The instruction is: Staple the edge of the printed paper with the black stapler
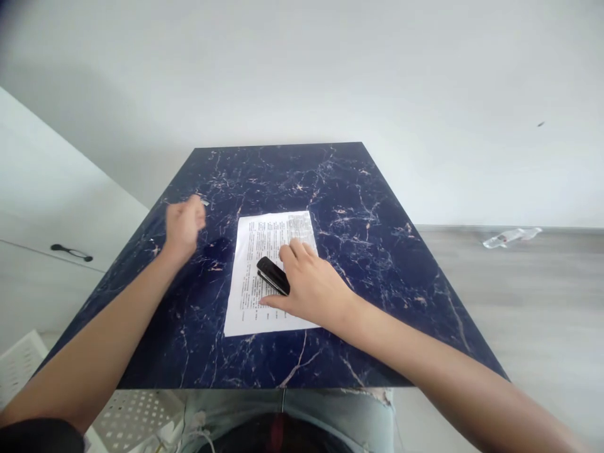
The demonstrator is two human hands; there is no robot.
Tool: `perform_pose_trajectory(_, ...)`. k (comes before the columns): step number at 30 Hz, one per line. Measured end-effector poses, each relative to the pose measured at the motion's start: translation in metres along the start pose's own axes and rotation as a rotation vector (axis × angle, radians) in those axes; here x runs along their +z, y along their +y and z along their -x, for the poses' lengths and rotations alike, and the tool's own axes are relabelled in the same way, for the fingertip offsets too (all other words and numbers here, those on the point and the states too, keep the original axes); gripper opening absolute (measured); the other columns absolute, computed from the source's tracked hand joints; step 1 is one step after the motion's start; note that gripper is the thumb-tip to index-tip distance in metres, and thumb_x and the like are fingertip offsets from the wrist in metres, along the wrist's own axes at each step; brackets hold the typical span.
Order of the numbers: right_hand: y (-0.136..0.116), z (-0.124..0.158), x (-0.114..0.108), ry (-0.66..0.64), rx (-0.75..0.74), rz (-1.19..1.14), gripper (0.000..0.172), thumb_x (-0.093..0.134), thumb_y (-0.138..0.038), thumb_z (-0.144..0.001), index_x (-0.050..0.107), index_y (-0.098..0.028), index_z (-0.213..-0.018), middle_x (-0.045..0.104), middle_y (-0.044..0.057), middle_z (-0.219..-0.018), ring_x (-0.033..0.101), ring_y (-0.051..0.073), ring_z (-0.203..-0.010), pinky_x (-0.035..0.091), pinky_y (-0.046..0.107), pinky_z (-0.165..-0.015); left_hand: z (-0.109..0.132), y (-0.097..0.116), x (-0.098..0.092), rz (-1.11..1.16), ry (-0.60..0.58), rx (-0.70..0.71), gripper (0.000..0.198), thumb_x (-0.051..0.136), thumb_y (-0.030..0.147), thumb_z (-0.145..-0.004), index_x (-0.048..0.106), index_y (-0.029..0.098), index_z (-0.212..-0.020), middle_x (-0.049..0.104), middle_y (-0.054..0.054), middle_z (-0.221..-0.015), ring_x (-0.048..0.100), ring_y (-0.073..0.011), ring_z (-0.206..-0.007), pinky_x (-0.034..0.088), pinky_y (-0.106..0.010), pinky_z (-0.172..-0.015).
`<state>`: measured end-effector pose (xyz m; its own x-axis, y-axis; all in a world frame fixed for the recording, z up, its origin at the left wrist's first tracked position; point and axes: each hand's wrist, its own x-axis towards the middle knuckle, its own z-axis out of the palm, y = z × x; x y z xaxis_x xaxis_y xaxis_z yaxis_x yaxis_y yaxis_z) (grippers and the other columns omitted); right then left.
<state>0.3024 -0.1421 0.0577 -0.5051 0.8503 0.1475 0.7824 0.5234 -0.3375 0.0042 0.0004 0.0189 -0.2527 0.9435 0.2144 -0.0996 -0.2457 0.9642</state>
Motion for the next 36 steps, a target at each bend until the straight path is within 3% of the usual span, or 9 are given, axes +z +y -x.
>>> perform_pose_trajectory(2,0.005,-0.001,0.003,-0.136,0.074,-0.022,0.059,0.084,-0.058,-0.08,0.06,-0.014,-0.112,0.064,0.014,-0.107,0.061,0.026,-0.081,0.045,0.036,-0.058,0.029,-0.005,0.022,-0.311,-0.211,0.048,0.031,0.071,0.024,-0.091,0.063,0.02,-0.061,0.056,-0.001,-0.06,0.047,-0.0165,-0.057,0.038,-0.027,-0.059)
perform_pose_trajectory(4,0.006,-0.002,0.006,-0.213,0.074,-0.036,0.035,0.077,-0.04,-0.088,0.061,-0.016,-0.106,0.065,0.01,-0.1,0.059,0.022,-0.074,0.043,0.035,-0.058,0.056,-0.01,0.04,-0.619,-0.424,0.191,0.008,0.073,0.022,-0.087,0.077,0.024,-0.093,0.073,-0.008,-0.103,0.064,-0.0281,-0.096,0.048,-0.04,-0.093)
perform_pose_trajectory(6,0.007,-0.003,0.01,-0.193,0.001,-0.043,0.012,0.068,-0.021,-0.093,0.061,-0.017,-0.102,0.066,0.008,-0.097,0.059,0.022,-0.078,0.044,0.035,-0.062,0.071,-0.015,0.05,-0.758,-0.524,0.263,0.027,0.071,0.025,-0.089,0.077,0.027,-0.115,0.067,-0.012,-0.135,0.056,-0.0386,-0.128,0.033,-0.054,-0.117)
perform_pose_trajectory(9,0.011,-0.008,0.014,-0.081,-0.114,-0.088,0.012,0.064,-0.011,-0.094,0.062,-0.018,-0.103,0.067,0.008,-0.101,0.059,0.025,-0.092,0.048,0.037,-0.073,0.074,-0.018,0.053,-0.775,-0.615,0.261,0.035,0.067,0.028,-0.092,0.075,0.03,-0.126,0.06,-0.012,-0.149,0.043,-0.0431,-0.145,0.011,-0.062,-0.127)
perform_pose_trajectory(14,0.022,-0.019,0.021,-0.038,-0.134,-0.235,0.017,0.071,-0.014,-0.093,0.066,-0.017,-0.109,0.069,0.008,-0.102,0.06,0.025,-0.097,0.052,0.04,-0.083,0.062,-0.021,0.048,-0.775,-0.59,0.255,0.034,0.064,0.026,-0.093,0.077,0.034,-0.123,0.062,-0.01,-0.147,0.045,-0.0418,-0.143,0.011,-0.062,-0.127)
perform_pose_trajectory(19,0.045,-0.019,0.006,-0.079,-0.025,-0.428,0.047,0.079,-0.034,-0.09,0.068,-0.022,-0.134,0.073,0.011,-0.123,0.063,0.027,-0.108,0.052,0.044,-0.091,0.056,-0.027,0.044,-0.835,-0.559,0.272,0.033,0.055,0.023,-0.097,0.077,0.033,-0.119,0.065,-0.009,-0.142,0.051,-0.0383,-0.137,0.021,-0.059,-0.125)
perform_pose_trajectory(23,0.07,-0.017,-0.009,-0.28,0.075,-0.665,0.032,0.07,-0.037,-0.094,0.079,-0.025,-0.122,0.079,0.006,-0.104,0.063,0.021,-0.08,0.051,0.039,-0.075,0.047,-0.028,0.038,-0.813,-0.567,0.249,0.033,0.055,0.019,-0.094,0.079,0.031,-0.114,0.07,-0.008,-0.137,0.055,-0.0372,-0.133,0.024,-0.059,-0.124)
perform_pose_trajectory(29,0.081,-0.02,-0.004,-0.36,0.135,-0.936,0.035,0.077,-0.037,-0.085,0.083,-0.021,-0.115,0.076,0.006,-0.086,0.052,0.016,-0.066,0.043,0.033,-0.063,0.024,-0.015,0.018,-0.418,-0.636,0.087,0.023,0.067,0.032,-0.092,0.082,0.026,-0.109,0.076,-0.007,-0.127,0.061,-0.0343,-0.131,0.03,-0.05,-0.126)
perform_pose_trajectory(36,0.079,-0.019,-0.004,-0.308,0.107,-0.876,0.042,0.077,-0.043,-0.086,0.081,-0.02,-0.121,0.077,0.008,-0.095,0.055,0.017,-0.069,0.048,0.037,-0.07,0.015,-0.012,0.007,0.038,-0.608,-0.181,0.051,0.058,0.064,-0.098,0.081,0.02,-0.111,0.075,-0.015,-0.13,0.062,-0.0325,-0.135,0.037,-0.045,-0.124)
